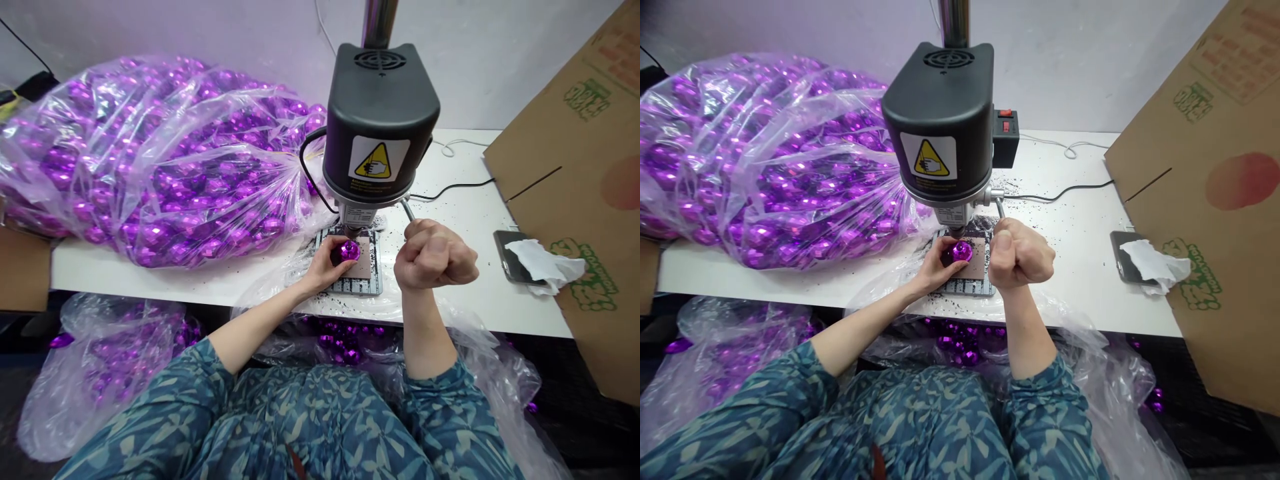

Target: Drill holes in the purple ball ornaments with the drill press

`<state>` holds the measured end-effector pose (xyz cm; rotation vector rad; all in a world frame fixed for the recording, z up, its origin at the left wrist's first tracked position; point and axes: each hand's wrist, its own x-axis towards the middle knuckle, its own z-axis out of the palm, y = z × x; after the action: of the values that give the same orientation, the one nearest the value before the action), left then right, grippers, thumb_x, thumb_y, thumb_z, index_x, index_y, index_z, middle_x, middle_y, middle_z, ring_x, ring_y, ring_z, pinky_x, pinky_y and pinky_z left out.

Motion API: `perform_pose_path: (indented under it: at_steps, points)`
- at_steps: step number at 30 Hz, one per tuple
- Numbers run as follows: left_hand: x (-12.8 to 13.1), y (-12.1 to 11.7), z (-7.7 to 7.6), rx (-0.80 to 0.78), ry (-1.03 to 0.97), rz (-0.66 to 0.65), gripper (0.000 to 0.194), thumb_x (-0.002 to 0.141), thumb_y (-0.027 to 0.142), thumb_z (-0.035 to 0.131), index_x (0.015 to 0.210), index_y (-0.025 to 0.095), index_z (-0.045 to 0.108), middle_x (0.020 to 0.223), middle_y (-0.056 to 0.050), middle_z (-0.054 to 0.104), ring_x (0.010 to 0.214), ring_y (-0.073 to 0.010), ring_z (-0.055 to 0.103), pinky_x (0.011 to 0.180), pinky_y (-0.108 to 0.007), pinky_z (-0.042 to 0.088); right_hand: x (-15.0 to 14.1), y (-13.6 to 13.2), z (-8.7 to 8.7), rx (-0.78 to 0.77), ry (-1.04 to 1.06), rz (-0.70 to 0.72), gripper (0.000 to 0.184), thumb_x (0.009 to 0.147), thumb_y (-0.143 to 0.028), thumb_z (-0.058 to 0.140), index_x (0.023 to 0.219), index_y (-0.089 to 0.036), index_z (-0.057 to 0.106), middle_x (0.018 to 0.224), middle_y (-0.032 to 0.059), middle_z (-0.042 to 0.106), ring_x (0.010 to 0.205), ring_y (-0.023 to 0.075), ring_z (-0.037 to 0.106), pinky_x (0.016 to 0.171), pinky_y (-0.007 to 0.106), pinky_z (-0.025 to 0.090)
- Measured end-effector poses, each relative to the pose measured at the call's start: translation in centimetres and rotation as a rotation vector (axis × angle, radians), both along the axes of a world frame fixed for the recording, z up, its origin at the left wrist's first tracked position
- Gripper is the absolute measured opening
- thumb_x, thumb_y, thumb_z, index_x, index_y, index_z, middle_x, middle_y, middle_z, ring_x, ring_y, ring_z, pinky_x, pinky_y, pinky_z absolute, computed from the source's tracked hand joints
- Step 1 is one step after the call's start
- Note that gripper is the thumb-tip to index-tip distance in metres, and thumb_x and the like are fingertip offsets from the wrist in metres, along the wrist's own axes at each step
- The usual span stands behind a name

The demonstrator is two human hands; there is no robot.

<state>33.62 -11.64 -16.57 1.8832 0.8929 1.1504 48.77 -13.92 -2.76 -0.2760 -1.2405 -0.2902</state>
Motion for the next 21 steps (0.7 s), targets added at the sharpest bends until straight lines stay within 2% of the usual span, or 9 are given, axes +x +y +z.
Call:
perform_pose_path:
  at_steps: [3,6,8,11,14,16,19,21]
  points:
    - [0.1,-0.1,0.0,0.003,-0.009,0.003,0.044,0.084,0.033,0.079,0.119,0.019,0.056,0.117,-0.01,0.066,0.109,-0.0238,0.067,0.098,-0.042,0.055,0.0,-0.1,-0.5,0.011,-0.032,0.0,0.04,0.087,-0.007,0.046,0.062,-0.02,0.017,0.043,-0.0084,0.026,0.034,0.0031,0.024,0.035,0.022,0.026]
    - [0.2,0.0,0.1,-0.017,0.006,0.014,0.045,0.084,0.033,0.079,0.119,0.019,0.056,0.116,-0.01,0.067,0.108,-0.0238,0.067,0.097,-0.042,0.056,-0.2,-0.3,0.2,0.013,-0.024,-0.001,0.043,0.088,-0.007,0.047,0.062,-0.019,0.017,0.042,-0.0089,0.021,0.032,0.0021,0.022,0.034,0.02,0.022]
    - [0.3,0.0,0.3,-0.025,0.016,0.022,0.046,0.083,0.031,0.08,0.12,0.019,0.056,0.117,-0.01,0.068,0.109,-0.0237,0.068,0.097,-0.042,0.056,-0.4,-0.3,1.7,-0.069,0.03,-0.012,0.044,0.092,-0.009,0.048,0.061,-0.019,0.018,0.043,-0.0088,0.021,0.033,0.0013,0.025,0.034,0.019,0.02]
    - [0.1,-0.5,0.6,-0.005,0.028,0.092,0.044,0.083,0.032,0.081,0.119,0.019,0.057,0.115,-0.009,0.069,0.107,-0.0232,0.069,0.095,-0.041,0.058,-0.5,0.0,4.5,-0.287,0.132,-0.026,0.043,0.098,-0.022,0.049,0.061,-0.02,0.027,0.044,-0.0085,0.029,0.036,0.0014,0.03,0.036,0.02,0.023]
    - [-0.9,-3.0,0.4,0.108,0.041,0.196,0.042,0.085,0.041,0.079,0.115,0.02,0.058,0.108,-0.008,0.069,0.102,-0.023,0.07,0.088,-0.041,0.06,-0.5,0.3,6.4,-0.422,0.111,-0.048,0.043,0.099,-0.036,0.048,0.064,-0.023,0.027,0.047,-0.0087,0.029,0.037,0.0013,0.028,0.039,0.022,0.024]
    - [-1.8,-5.9,-0.3,0.275,0.05,0.101,0.042,0.086,0.046,0.077,0.115,0.022,0.059,0.109,-0.009,0.07,0.102,-0.0238,0.07,0.084,-0.042,0.061,-0.4,0.4,6.8,-0.462,0.116,-0.061,0.044,0.097,-0.04,0.05,0.064,-0.024,0.027,0.047,-0.0091,0.029,0.037,0.0015,0.029,0.04,0.023,0.024]
    - [-3.2,-10.2,-2.1,0.532,0.138,-0.28,0.035,0.088,0.047,0.074,0.114,0.026,0.063,0.117,-0.011,0.072,0.103,-0.0243,0.072,0.081,-0.04,0.063,-0.4,0.5,6.7,-0.437,0.155,-0.019,0.042,0.095,-0.038,0.054,0.063,-0.023,0.031,0.045,-0.0099,0.033,0.037,0.0015,0.031,0.04,0.022,0.025]
    - [-3.8,-12.2,-3.4,0.515,0.281,-0.443,0.023,0.093,0.042,0.066,0.112,0.03,0.067,0.122,-0.01,0.072,0.103,-0.0257,0.072,0.083,-0.041,0.064,-0.4,0.5,6.5,-0.416,0.177,0.02,0.042,0.094,-0.036,0.056,0.062,-0.022,0.032,0.044,-0.0102,0.034,0.036,0.0016,0.031,0.039,0.022,0.024]
